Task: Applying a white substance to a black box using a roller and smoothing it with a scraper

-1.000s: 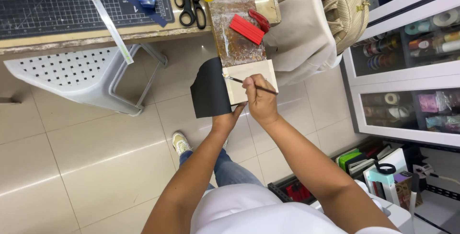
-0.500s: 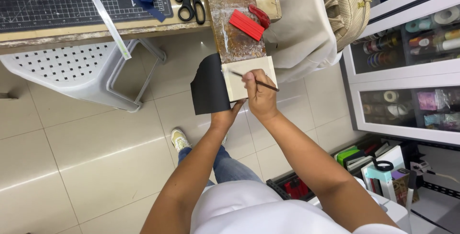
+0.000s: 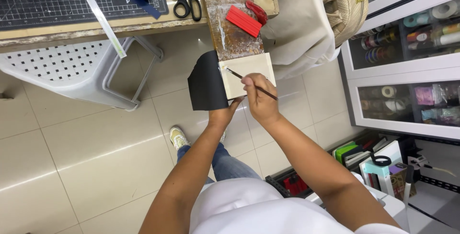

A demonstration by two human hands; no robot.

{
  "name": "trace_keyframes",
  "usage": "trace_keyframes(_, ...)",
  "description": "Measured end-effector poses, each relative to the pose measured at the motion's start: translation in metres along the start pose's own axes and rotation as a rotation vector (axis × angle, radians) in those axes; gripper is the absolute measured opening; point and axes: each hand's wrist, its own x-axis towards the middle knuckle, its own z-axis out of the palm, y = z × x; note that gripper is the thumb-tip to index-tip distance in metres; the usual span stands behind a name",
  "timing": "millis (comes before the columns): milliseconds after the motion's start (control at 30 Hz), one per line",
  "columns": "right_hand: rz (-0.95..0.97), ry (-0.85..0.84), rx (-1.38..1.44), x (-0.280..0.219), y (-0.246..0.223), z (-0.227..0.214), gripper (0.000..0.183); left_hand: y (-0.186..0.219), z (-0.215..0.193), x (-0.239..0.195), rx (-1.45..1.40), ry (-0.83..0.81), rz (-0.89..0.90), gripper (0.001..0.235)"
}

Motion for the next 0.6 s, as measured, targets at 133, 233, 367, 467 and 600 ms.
trace_keyframes(133,-0.05,-0.137,-0.268,-0.044,0.0,-0.015,0.03,0.004,-0.005,0.005,0.028,-0.001,-0.007,0.083)
trace_keyframes(233,0.085,-0.169,-0.071,-0.056,-0.003,-0.031,0.03,-0.005,0.006,-0.001,0.0,-0.034,-0.015,0.081)
trace_keyframes(367,0.019,-0.058,0.035,-0.029,-0.003,-0.02,0.026,0.003,-0.002,0.002,0.016,-0.033,-0.061,0.087)
trace_keyframes(467,0.014,-0.081,0.051,-0.05,-0.006,-0.022,0.026,-0.007,0.0,-0.009,0.05,-0.057,-0.058,0.086)
trace_keyframes(600,0.025,-0.143,-0.102,-0.05,-0.01,-0.036,0.027,-0.015,0.016,-0.009,0.082,-0.039,-0.028,0.075)
